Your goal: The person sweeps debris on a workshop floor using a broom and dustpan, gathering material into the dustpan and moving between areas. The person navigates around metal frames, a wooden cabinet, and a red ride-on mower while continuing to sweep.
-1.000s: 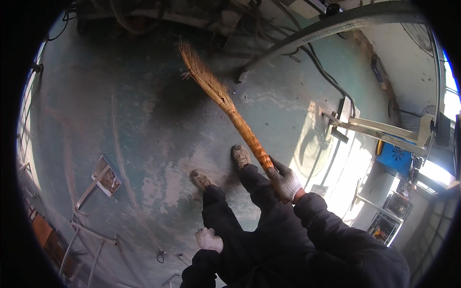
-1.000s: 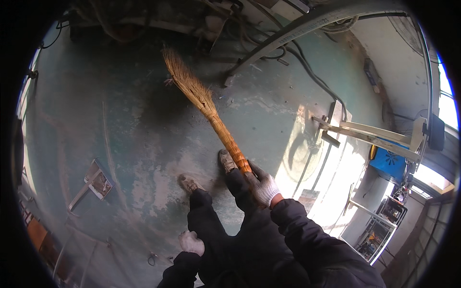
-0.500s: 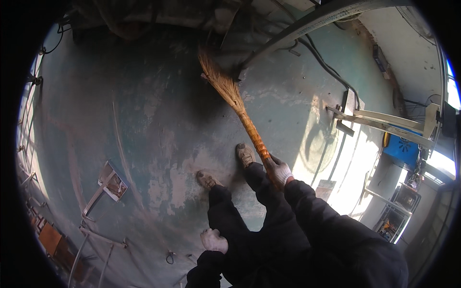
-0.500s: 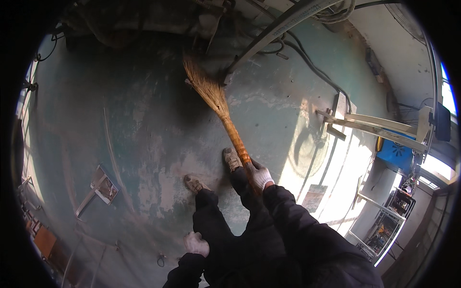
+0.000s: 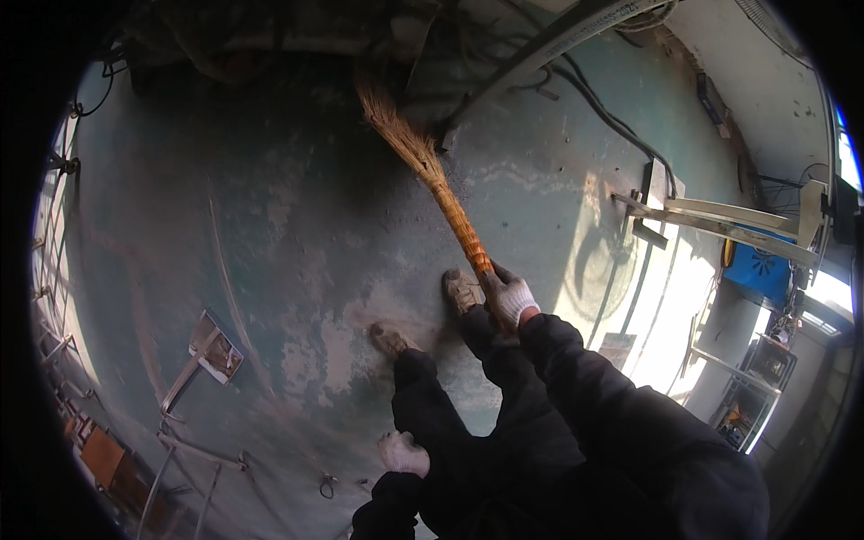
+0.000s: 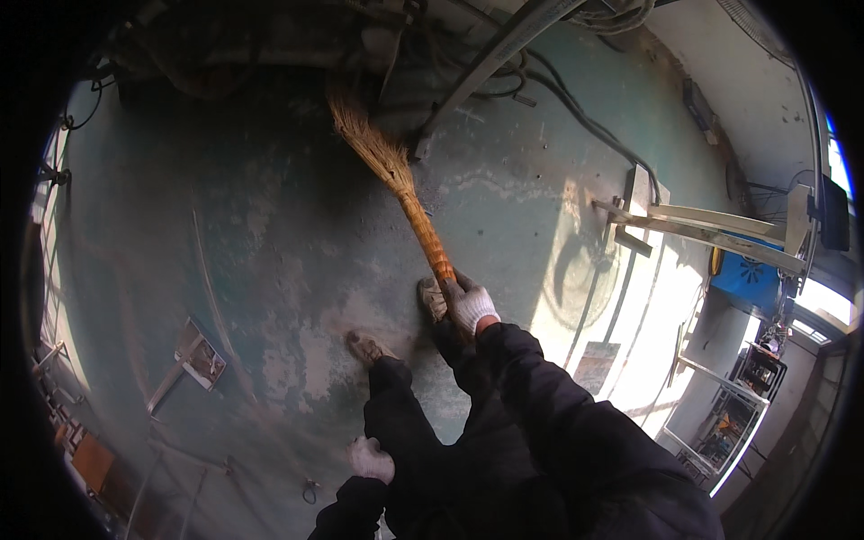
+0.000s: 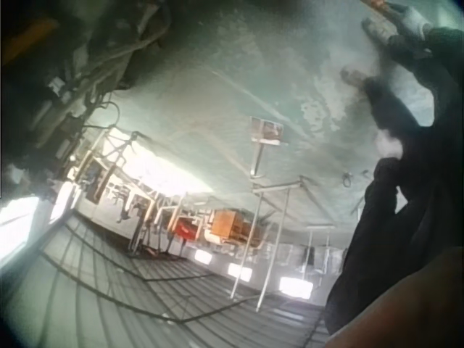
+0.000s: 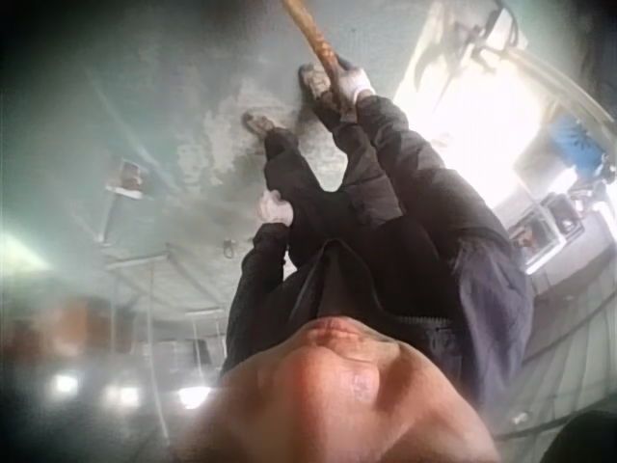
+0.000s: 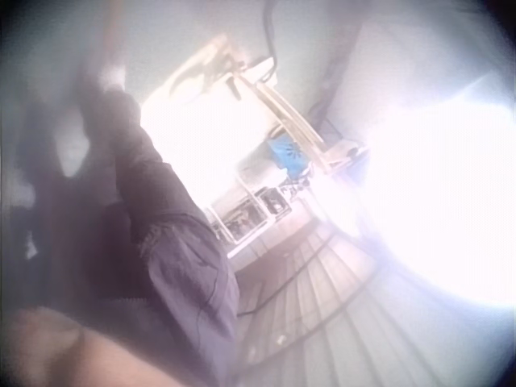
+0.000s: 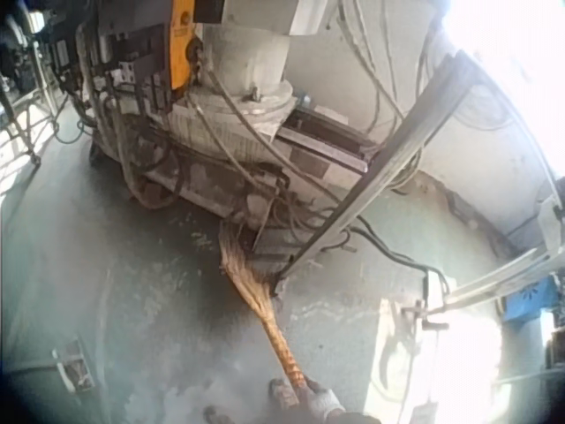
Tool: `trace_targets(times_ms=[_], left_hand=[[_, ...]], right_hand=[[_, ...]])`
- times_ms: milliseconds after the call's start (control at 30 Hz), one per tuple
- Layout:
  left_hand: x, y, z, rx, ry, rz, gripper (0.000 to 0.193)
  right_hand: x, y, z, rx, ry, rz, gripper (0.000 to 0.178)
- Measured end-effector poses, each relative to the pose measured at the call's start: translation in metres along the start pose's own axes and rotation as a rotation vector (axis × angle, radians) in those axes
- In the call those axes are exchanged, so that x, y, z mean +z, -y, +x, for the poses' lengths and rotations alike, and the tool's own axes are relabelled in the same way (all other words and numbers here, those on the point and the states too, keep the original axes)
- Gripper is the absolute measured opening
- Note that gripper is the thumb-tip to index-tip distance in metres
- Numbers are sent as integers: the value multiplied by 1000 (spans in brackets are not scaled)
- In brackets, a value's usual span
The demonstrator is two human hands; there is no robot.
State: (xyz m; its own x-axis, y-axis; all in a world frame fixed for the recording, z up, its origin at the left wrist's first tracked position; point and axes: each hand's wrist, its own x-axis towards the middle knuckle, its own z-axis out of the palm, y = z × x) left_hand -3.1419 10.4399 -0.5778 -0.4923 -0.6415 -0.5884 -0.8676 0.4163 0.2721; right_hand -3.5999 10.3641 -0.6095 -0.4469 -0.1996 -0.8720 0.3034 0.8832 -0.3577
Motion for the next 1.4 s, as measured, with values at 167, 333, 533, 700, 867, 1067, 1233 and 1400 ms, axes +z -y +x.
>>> trace_targets(times_ms=[167, 333, 533, 700, 867, 1067, 1233, 1400], left_hand=[[-3, -9, 2, -32, 4, -60, 9], [2, -2, 1, -10, 3, -35, 7], [12, 5, -4, -2, -47, -102, 9], [0, -1, 3, -33, 32, -58, 7], [-3, -5, 6, -41, 49, -45, 7], [-1, -2, 5, -16, 60, -33, 8], [-7, -9, 12, -30, 65, -11, 8], [-9, -11, 13, -14, 73, -52, 10]], right_hand=[[-3, -48, -99, -50, 55, -144, 64], [-11, -28, -59, -392, -88, -291, 62], [-27, 19, 41, -114, -86, -161, 59], [-25, 10, -29, -47, 79, -94, 64], [-36, 1, -113, -267, -1, -270, 65], [-20, 27, 8, -102, -39, -125, 62], [-11, -12, -52, -85, 25, -232, 62], [-33, -32, -95, -261, -12, -310, 66]])
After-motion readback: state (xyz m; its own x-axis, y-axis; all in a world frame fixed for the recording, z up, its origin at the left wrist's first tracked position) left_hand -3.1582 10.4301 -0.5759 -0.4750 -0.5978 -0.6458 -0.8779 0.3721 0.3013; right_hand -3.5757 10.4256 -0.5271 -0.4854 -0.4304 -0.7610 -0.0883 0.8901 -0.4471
